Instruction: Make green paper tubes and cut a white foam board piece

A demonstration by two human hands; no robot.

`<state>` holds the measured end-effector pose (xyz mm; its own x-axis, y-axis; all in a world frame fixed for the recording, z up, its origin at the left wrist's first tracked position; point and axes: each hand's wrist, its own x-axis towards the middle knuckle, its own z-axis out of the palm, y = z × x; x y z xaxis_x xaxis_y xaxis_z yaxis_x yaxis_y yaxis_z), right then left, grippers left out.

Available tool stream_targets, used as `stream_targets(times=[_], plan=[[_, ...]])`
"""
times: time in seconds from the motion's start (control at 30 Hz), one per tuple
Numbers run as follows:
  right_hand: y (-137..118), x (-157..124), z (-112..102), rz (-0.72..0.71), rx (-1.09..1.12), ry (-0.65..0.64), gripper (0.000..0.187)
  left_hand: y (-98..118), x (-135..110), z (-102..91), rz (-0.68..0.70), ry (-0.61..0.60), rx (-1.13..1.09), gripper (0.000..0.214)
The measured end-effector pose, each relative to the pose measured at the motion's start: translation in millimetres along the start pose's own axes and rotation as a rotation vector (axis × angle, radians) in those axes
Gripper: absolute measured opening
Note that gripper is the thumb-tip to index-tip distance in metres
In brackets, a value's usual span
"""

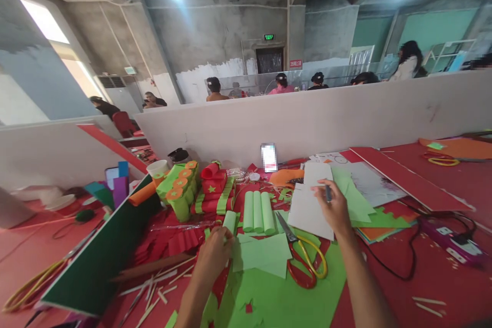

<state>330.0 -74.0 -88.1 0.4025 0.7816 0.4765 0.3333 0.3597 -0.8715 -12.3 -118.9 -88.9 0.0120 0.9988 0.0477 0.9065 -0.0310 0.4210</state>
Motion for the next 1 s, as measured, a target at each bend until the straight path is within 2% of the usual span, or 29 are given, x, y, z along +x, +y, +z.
stream_targets(times=[0.07, 0.1, 0.2, 0.27, 0.3, 0.37, 0.43, 0.5, 0.6, 0.73, 0.83, 1.0], plan=[[-15, -9, 14, 0.011, 0.083, -0.158, 0.029, -1, 1, -8.8, 0.027, 0.031, -0.121, 0.014], [-23, -14, 20, 0.040, 0.190, -0.295, 0.029, 0, 0, -14.6, 0.062, 0.046, -0.197, 0.016], [-41, -30, 39, 0.133, 0.431, -0.641, 0.035, 16, 0, -29.9, 0.250, 0.079, -0.395, 0.022], [-48, -42, 50, 0.165, 0.516, -0.753, 0.043, 34, 2, -32.8, 0.365, 0.098, -0.452, 0.022], [-50, -48, 56, 0.167, 0.533, -0.763, 0.046, 43, 4, -31.5, 0.426, 0.104, -0.451, 0.020], [-50, -56, 66, 0.139, 0.509, -0.692, 0.049, 59, 11, -24.5, 0.557, 0.094, -0.430, 0.016], [-45, -60, 75, 0.085, 0.450, -0.550, 0.046, 70, 19, -14.5, 0.670, 0.110, -0.363, 0.015], [-40, -60, 81, 0.050, 0.404, -0.419, 0.047, 75, 28, -4.5, 0.769, 0.139, -0.264, 0.016], [-35, -60, 85, 0.030, 0.371, -0.297, 0.052, 74, 35, 7.8, 0.850, 0.160, -0.166, 0.017], [-40, -64, 84, -0.052, 0.306, -0.236, 0.050, 68, 34, 17.8, 0.840, 0.161, -0.136, 0.017], [-45, -66, 80, -0.117, 0.236, -0.239, 0.046, 62, 29, 19.3, 0.819, 0.177, -0.215, 0.017], [-47, -64, 72, -0.292, 0.103, -0.263, 0.038, 52, 28, 14.0, 0.729, 0.435, -0.543, 0.012]])
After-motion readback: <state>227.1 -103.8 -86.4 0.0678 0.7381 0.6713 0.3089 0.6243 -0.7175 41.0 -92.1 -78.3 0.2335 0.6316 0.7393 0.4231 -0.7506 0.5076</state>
